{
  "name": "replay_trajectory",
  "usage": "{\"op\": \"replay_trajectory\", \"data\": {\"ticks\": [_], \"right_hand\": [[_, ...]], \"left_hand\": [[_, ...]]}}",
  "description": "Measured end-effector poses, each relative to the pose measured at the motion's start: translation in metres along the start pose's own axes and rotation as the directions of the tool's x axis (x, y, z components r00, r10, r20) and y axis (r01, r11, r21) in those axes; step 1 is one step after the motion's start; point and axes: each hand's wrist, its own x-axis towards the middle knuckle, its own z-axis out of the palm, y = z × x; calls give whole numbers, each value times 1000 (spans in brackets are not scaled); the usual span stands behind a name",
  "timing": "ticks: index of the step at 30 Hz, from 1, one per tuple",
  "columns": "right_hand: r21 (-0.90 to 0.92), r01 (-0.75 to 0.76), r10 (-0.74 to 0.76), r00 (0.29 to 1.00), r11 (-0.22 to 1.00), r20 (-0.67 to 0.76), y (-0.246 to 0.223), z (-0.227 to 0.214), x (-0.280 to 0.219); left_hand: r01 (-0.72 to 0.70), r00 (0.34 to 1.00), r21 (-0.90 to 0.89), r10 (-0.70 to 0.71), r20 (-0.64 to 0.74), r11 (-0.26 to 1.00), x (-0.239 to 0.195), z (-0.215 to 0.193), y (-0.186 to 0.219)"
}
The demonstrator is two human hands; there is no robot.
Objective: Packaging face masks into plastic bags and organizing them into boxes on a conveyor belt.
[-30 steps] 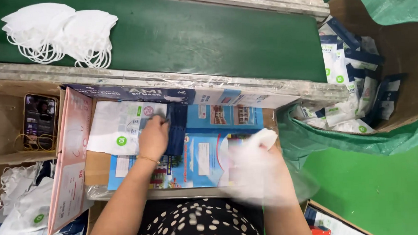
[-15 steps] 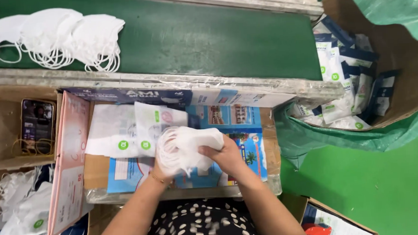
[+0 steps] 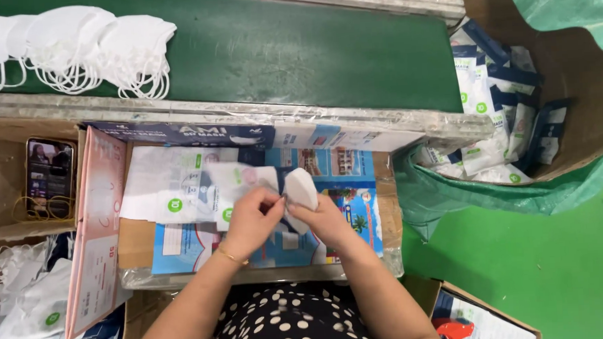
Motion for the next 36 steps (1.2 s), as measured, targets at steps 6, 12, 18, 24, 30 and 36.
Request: {"op": "replay_trajectory", "data": {"ticks": [6, 12, 18, 24, 30, 36], "right_hand": [[-62, -17, 29, 979, 998, 200, 26, -3, -14], [-386, 90, 25, 959, 918, 282, 1, -6, -17], [-349, 173, -112, 976, 921, 189, -27, -1, -27], [-516, 359, -172, 911, 778, 374, -28, -6, -28], [-426, 373, -279, 922, 825, 268, -28, 3, -28], [-89, 211, -202, 974, 973, 100, -40, 2, -19]], "left_hand": [[-186, 983, 94, 186, 6, 978, 29, -34, 46], [-312, 950, 247, 304, 75, 917, 33, -35, 36], [-177, 982, 183, 162, 92, 967, 32, -50, 33], [-314, 924, 191, 252, 288, 930, 24, -50, 27], [-247, 944, 243, 176, 280, 938, 22, -52, 46], [-286, 922, 209, 210, 324, 935, 25, -47, 50]]}}
